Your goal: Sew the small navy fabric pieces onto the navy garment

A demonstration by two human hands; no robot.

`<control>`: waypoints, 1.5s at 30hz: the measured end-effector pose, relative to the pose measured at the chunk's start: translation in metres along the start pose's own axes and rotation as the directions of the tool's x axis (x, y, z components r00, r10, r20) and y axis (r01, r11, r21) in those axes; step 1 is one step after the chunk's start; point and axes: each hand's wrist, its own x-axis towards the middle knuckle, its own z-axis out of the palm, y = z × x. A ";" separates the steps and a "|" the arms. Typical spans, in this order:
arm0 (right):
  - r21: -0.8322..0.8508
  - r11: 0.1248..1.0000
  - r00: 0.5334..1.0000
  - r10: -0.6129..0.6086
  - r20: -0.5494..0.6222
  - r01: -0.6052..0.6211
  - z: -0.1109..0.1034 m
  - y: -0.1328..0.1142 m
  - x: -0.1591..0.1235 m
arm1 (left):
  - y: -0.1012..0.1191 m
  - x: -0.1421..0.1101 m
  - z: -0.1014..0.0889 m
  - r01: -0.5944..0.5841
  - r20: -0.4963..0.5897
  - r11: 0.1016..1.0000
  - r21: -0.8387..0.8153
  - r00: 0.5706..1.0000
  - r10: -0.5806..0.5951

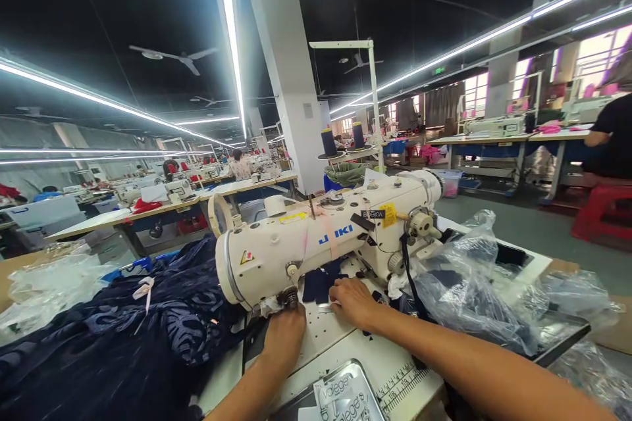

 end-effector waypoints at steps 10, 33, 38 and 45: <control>0.040 0.999 0.995 0.029 0.099 -0.033 0.017 -0.007 0.013 | 0.002 -0.014 0.006 0.036 0.099 0.999 0.015 0.994 -0.037; 0.364 0.931 0.995 -0.001 -0.100 0.037 0.021 -0.021 0.021 | 0.007 -0.006 0.014 0.195 0.117 0.968 -0.161 0.977 -0.177; 0.336 0.941 0.996 -0.001 -0.085 0.030 0.024 -0.015 0.024 | 0.007 -0.012 0.014 0.171 0.092 0.976 -0.137 0.983 -0.160; 0.271 0.958 0.994 -0.071 -0.087 0.092 0.029 -0.016 0.026 | -0.012 -0.024 0.009 0.190 0.082 0.975 -0.117 0.980 -0.181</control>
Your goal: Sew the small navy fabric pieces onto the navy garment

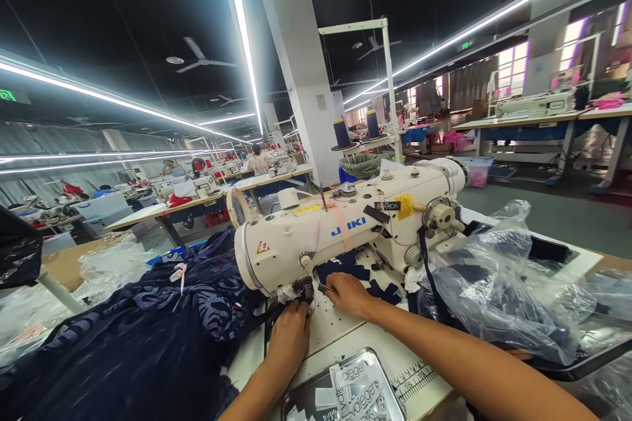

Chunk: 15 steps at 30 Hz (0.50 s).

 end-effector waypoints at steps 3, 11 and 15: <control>-0.027 0.999 1.000 -0.023 0.000 0.023 0.001 -0.002 0.000 | -0.005 -0.001 0.000 0.004 -0.005 1.000 0.009 1.000 -0.004; -0.106 0.991 0.997 -0.081 0.020 0.082 0.001 -0.012 -0.006 | -0.003 -0.018 0.001 -0.055 -0.024 0.999 0.003 0.998 0.055; -0.140 0.982 0.991 -0.119 0.055 0.126 0.002 -0.024 -0.008 | -0.012 -0.021 0.011 -0.128 -0.122 0.991 -0.032 0.985 0.123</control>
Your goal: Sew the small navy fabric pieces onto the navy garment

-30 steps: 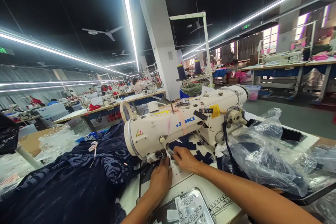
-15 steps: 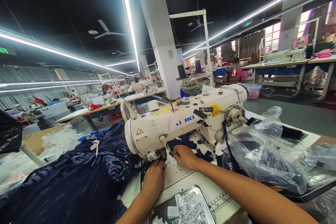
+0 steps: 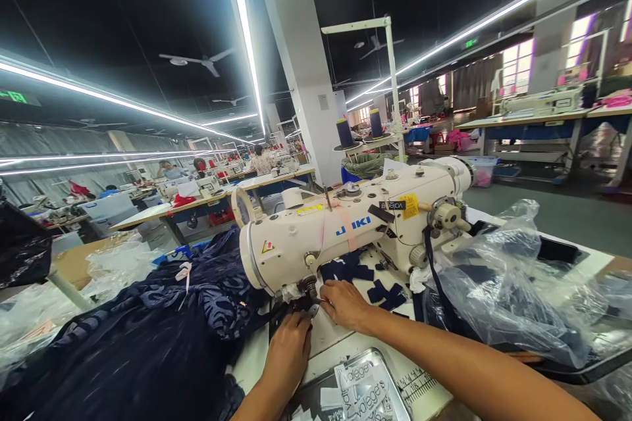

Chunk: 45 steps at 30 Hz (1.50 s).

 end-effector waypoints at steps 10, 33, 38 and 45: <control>-0.052 0.997 0.995 -0.052 0.081 0.056 0.006 -0.019 0.009 | -0.020 -0.005 0.022 -0.263 -0.487 0.965 0.008 0.842 0.234; 0.168 0.986 1.000 0.022 -0.002 -0.021 -0.015 0.004 -0.019 | -0.016 -0.002 0.006 0.101 -0.021 0.395 -0.913 0.956 -0.294; 0.219 0.967 0.988 -0.146 0.043 0.133 0.005 -0.027 -0.021 | -0.010 -0.023 -0.003 0.066 -0.083 0.508 -0.859 0.960 -0.266; -0.194 0.924 0.936 -0.347 -0.061 0.330 0.016 0.005 -0.030 | -0.058 -0.096 -0.067 -0.248 -0.433 0.949 -0.194 0.890 0.143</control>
